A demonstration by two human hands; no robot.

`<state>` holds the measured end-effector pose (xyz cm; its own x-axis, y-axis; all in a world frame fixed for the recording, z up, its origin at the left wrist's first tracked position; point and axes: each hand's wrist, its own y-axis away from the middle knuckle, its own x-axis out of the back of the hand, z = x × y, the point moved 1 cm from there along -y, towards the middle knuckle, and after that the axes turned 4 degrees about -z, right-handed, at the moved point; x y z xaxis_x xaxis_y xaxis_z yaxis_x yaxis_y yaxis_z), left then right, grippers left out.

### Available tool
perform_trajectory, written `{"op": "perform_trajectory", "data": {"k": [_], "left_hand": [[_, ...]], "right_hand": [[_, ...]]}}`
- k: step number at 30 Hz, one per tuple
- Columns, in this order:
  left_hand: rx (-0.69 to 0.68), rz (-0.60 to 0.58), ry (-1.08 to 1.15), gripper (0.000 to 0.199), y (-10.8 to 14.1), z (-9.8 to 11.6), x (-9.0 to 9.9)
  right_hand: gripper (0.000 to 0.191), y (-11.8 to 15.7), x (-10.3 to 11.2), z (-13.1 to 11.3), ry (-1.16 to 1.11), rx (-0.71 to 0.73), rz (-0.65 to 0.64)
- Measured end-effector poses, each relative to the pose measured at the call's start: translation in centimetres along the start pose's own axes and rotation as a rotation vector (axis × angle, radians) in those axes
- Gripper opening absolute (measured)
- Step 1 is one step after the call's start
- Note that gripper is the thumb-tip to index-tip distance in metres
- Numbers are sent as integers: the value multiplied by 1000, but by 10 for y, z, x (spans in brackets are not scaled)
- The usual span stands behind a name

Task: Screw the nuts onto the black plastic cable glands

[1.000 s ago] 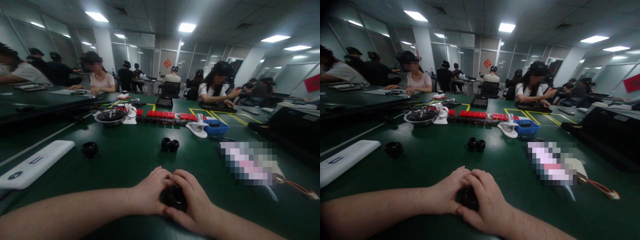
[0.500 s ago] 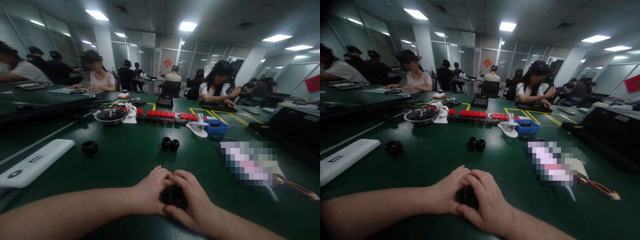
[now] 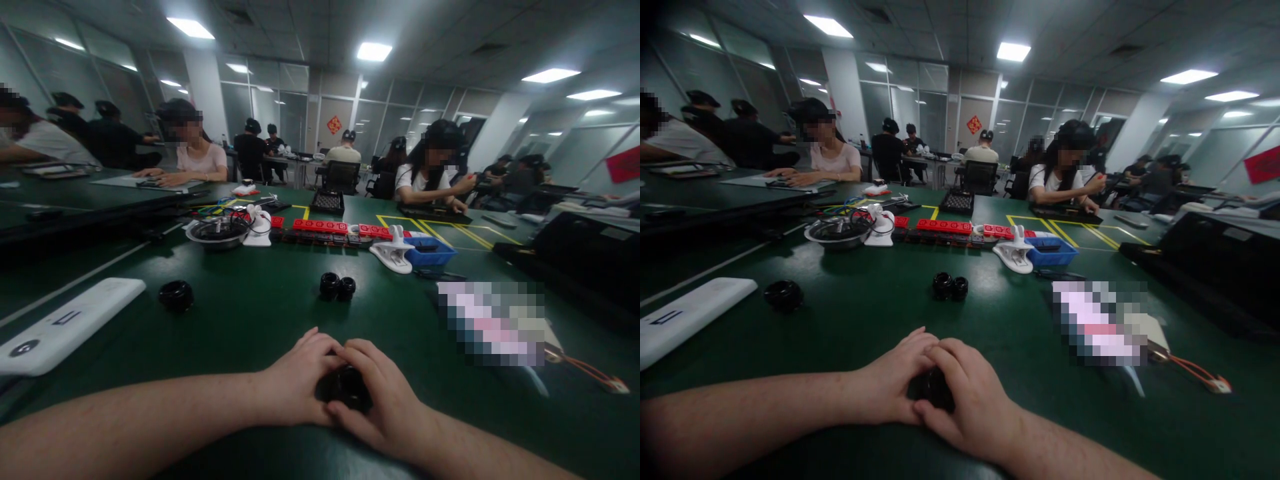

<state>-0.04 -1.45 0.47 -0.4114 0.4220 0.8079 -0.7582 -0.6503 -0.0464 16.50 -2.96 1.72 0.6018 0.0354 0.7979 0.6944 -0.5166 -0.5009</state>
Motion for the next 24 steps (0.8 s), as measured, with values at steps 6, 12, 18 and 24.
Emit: {"op": "perform_trajectory", "data": {"k": [6,12,18,24], "left_hand": [[16,39,11,56,1,0,0],[-17,22,-13,56,1,-3,-1],[-26,77,-51,46,4,2,0],[-16,122,-51,38,5,5,0]], "right_hand": [[54,-1,2,-5,-85,106,-13],[55,2,0,-2,30,14,92],[45,1,-1,1,-32,15,38],[46,0,5,-4,-35,0,-27]]}}
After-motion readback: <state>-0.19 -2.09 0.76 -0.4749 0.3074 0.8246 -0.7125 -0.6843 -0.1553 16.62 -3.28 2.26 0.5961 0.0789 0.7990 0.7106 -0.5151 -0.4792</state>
